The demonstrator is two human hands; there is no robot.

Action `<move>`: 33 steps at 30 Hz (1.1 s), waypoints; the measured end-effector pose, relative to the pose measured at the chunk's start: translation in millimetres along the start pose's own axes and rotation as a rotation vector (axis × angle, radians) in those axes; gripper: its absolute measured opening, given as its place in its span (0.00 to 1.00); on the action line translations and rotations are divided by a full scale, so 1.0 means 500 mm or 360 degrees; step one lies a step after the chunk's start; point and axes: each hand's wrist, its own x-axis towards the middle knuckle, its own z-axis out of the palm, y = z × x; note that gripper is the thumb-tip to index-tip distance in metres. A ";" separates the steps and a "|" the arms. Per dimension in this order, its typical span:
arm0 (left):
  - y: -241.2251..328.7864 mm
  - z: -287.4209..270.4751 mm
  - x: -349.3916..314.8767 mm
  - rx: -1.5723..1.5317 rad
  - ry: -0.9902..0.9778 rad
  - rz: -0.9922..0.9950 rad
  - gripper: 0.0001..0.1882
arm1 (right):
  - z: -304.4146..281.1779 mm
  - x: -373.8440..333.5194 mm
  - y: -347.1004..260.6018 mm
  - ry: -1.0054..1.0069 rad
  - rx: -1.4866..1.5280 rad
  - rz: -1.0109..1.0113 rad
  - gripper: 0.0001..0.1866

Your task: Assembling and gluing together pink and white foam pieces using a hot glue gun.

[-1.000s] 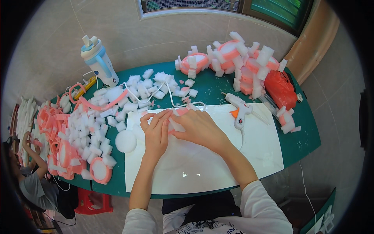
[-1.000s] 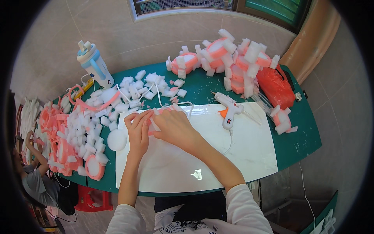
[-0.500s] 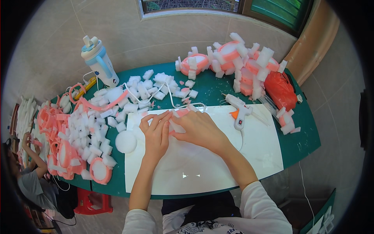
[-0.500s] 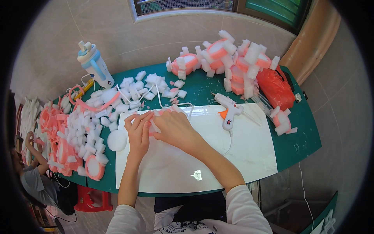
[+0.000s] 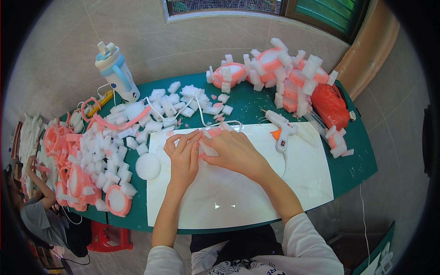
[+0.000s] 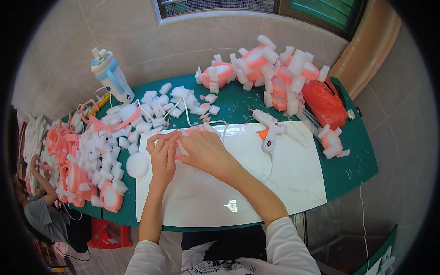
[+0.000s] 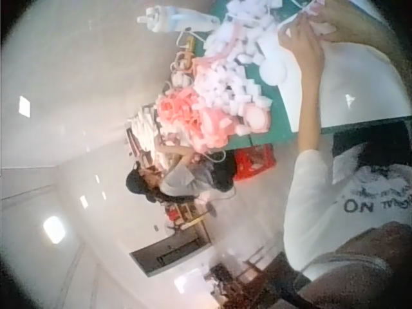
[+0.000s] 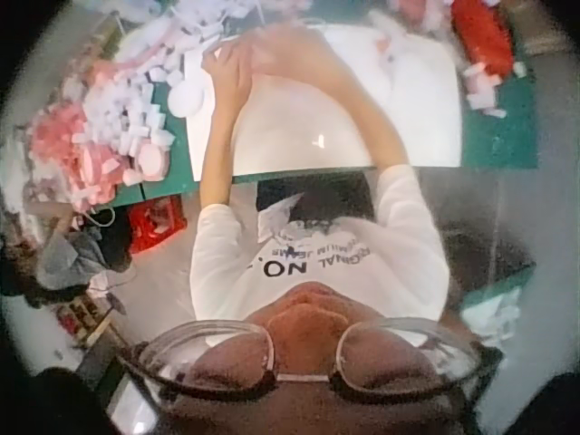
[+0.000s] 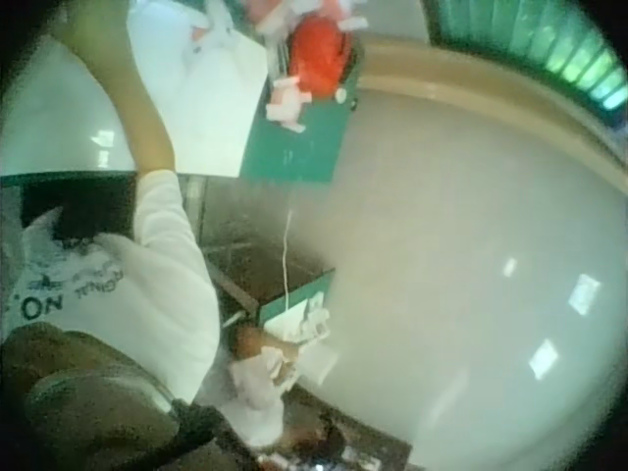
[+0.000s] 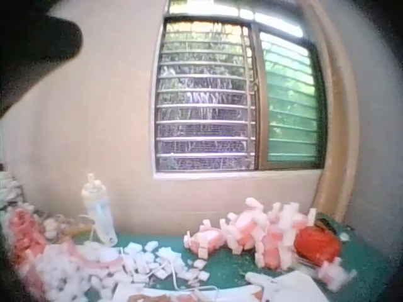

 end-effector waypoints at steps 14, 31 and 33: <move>-0.002 0.002 0.000 -0.0010 0.0038 0.0014 0.13 | -0.006 0.001 -0.006 0.0070 0.0057 0.0013 0.13; -0.006 0.001 0.002 -0.0127 0.0110 -0.0024 0.12 | -0.014 0.003 0.005 0.0008 0.0090 0.0041 0.11; -0.006 0.001 0.002 -0.0210 0.0121 -0.0091 0.11 | -0.016 0.001 0.002 0.0031 0.0091 0.0018 0.11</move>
